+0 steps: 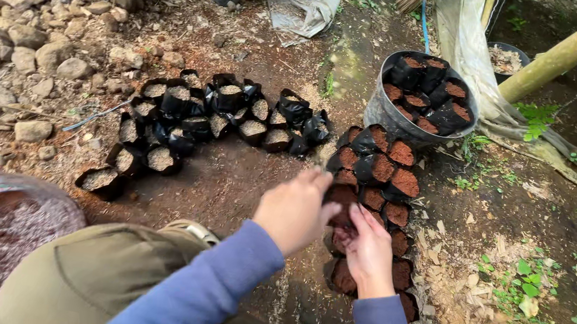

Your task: The person scoops soil from a bucket and fills black plastic seedling pots by hand. They then place the filled pots into a larger container nearby.

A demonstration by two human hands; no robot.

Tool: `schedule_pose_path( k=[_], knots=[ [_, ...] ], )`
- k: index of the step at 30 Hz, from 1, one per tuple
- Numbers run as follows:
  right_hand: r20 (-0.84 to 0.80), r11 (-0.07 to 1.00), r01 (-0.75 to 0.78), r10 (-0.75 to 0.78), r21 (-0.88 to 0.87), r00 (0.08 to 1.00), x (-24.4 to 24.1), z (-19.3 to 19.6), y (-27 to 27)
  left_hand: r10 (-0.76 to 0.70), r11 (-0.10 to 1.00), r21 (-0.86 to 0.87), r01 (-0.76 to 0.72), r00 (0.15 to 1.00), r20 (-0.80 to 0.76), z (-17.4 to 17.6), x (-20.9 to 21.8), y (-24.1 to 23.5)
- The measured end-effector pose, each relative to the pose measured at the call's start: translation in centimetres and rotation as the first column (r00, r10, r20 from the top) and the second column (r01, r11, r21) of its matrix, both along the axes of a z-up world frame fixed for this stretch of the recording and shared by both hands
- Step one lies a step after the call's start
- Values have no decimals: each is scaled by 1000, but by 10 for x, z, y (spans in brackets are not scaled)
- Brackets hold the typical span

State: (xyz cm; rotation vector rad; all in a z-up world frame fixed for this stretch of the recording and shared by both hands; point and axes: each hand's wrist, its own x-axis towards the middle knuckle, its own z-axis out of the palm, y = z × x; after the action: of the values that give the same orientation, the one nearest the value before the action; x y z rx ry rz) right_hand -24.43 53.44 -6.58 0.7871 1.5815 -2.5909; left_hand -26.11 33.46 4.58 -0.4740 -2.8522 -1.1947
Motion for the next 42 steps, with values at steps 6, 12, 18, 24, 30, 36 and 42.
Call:
schedule_pose_path(
  k=[6,12,18,24,30,36,42],
  knots=[
    [84,957,275,-268,-94,960,-60,-143,86,-159,986,-26,165,974,164,-73,-2,15],
    [179,843,439,-402,-310,898,-175,-230,93,-109,984,-110,137,967,230,-91,-15,-1],
    [397,661,718,-611,-220,685,-234,-248,71,-106,979,-146,141,969,224,-97,-18,-13],
    [279,593,795,-747,-128,603,-238,-221,47,-125,967,-190,167,968,219,-98,-23,-16],
    [336,679,734,-699,33,631,-228,-178,24,-141,958,-207,200,952,271,-88,-26,-16],
    [384,716,697,-654,38,652,-217,-156,13,-150,954,-211,213,948,281,-80,-25,-17],
    [200,758,651,-645,46,737,-199,-165,11,-149,947,-224,229,934,323,-79,-24,-17]
  ],
)
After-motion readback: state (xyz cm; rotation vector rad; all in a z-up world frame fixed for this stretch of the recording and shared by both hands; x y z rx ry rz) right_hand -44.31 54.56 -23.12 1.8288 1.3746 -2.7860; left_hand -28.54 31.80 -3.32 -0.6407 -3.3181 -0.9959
